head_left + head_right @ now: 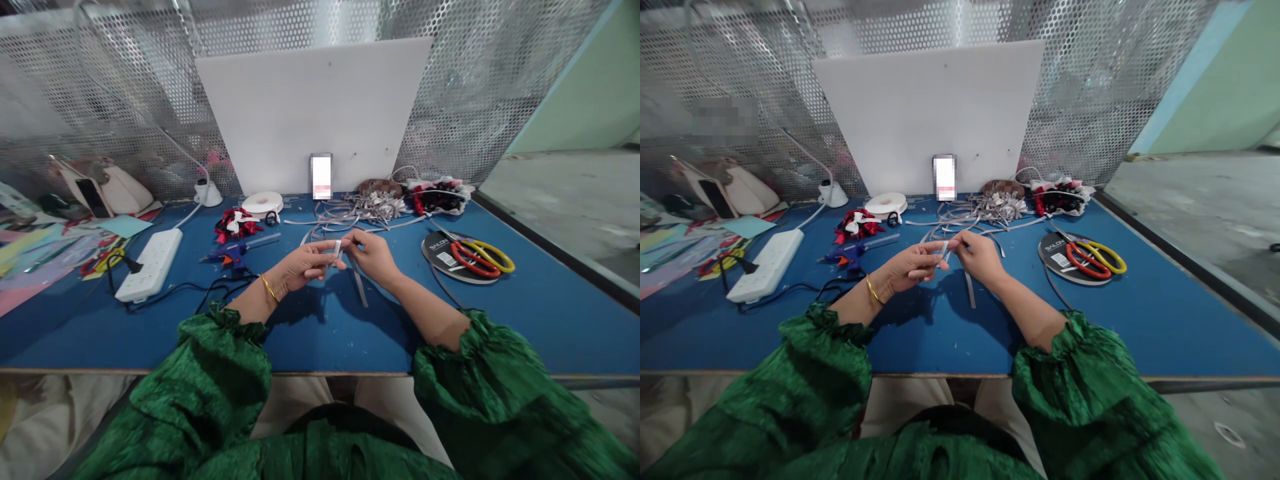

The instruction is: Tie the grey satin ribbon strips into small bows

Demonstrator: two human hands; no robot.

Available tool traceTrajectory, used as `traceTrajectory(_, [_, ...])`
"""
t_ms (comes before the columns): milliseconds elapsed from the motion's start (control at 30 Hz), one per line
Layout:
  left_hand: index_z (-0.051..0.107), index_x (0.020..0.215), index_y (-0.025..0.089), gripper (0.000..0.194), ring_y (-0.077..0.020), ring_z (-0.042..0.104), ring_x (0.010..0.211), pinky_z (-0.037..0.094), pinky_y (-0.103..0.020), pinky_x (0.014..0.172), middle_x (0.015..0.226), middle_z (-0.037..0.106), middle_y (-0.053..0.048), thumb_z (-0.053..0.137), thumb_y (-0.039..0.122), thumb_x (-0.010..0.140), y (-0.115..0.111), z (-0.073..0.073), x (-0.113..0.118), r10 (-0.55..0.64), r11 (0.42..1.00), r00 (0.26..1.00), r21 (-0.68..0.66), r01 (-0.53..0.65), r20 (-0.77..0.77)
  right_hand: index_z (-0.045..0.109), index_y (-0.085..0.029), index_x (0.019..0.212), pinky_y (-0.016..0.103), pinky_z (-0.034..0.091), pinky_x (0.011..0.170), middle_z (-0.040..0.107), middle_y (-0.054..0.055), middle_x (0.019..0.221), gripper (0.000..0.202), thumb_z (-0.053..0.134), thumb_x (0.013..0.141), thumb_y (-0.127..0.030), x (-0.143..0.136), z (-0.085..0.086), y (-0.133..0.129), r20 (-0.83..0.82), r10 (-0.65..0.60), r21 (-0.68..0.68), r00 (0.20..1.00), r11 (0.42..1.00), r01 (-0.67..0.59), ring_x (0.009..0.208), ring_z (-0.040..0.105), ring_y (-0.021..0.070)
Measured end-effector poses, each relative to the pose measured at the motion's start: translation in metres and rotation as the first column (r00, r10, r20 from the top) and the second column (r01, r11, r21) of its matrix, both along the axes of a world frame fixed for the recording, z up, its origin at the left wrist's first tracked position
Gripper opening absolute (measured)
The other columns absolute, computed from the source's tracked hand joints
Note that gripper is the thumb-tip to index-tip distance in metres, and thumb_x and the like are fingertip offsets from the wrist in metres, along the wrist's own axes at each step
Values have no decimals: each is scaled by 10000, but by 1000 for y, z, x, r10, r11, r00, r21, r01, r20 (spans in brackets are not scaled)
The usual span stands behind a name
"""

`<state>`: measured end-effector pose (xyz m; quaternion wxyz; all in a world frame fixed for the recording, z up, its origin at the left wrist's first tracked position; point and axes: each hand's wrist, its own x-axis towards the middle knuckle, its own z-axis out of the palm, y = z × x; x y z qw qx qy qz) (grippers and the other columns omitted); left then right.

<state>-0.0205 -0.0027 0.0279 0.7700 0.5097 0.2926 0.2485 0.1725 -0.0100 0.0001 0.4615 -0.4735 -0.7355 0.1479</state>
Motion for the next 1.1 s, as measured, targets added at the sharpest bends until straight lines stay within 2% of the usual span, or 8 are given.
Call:
traceTrajectory(167, [594,1272,197,472,38,290,311,391,-161,451,824,727,-35,686,186,809,1,-4,3,105,994,994,-32,-104,34,638,-186,769,254,361,541,601,-28,605,123,556,802,-271,-8,-6,3,-201,31,-170,979,983,-66,548,505,125])
traceTrajectory(233, [603,1256,198,458,41,287,312,383,-158,442,835,723,-27,690,187,807,2,-4,4,161,986,985,-44,-159,60,609,-188,803,256,392,545,610,-30,603,128,592,788,-314,-13,-9,3,-327,23,-235,945,966,-105,549,543,130])
traceTrajectory(333, [597,1259,198,465,40,282,312,383,-159,433,809,703,-1,696,188,805,5,-4,4,257,966,963,-62,-252,80,538,-213,923,264,442,563,626,-41,601,253,659,754,-359,-20,-10,0,-484,20,-267,875,949,-170,567,603,146])
traceTrajectory(533, [584,1251,202,446,31,313,316,396,-157,426,805,686,18,670,146,817,11,-6,2,362,930,925,-105,-351,117,596,-199,761,291,492,635,685,8,686,163,647,768,-355,-26,-5,-7,-501,129,-257,856,922,-290,630,627,148])
traceTrajectory(700, [577,1233,192,406,31,302,314,386,-147,411,848,709,-5,637,130,836,12,-4,2,418,905,902,-137,-403,105,684,-196,818,350,522,769,726,30,790,136,623,767,-306,-26,-7,-7,-501,193,-218,844,915,-339,759,671,181])
traceTrajectory(800, [574,1231,189,404,28,297,313,386,-142,414,811,707,5,628,120,837,11,-3,3,441,893,892,-147,-426,99,694,-208,869,336,518,741,729,32,814,132,608,794,-275,-26,-11,-8,-410,211,-164,887,940,-299,764,679,187])
traceTrajectory(933, [574,1238,186,440,35,279,322,361,-139,410,857,715,-10,667,149,810,10,-6,4,430,901,898,-105,-421,87,712,-234,884,316,479,782,722,40,880,143,570,878,-250,-23,-9,-14,-64,143,17,988,990,-143,837,659,185])
traceTrajectory(1100, [565,1272,187,522,33,275,323,371,-155,420,804,687,17,712,200,771,8,-10,6,434,901,900,-31,-433,40,727,-254,862,329,433,768,679,49,882,170,567,912,-277,-21,-3,-17,157,-4,256,988,966,-36,826,606,183])
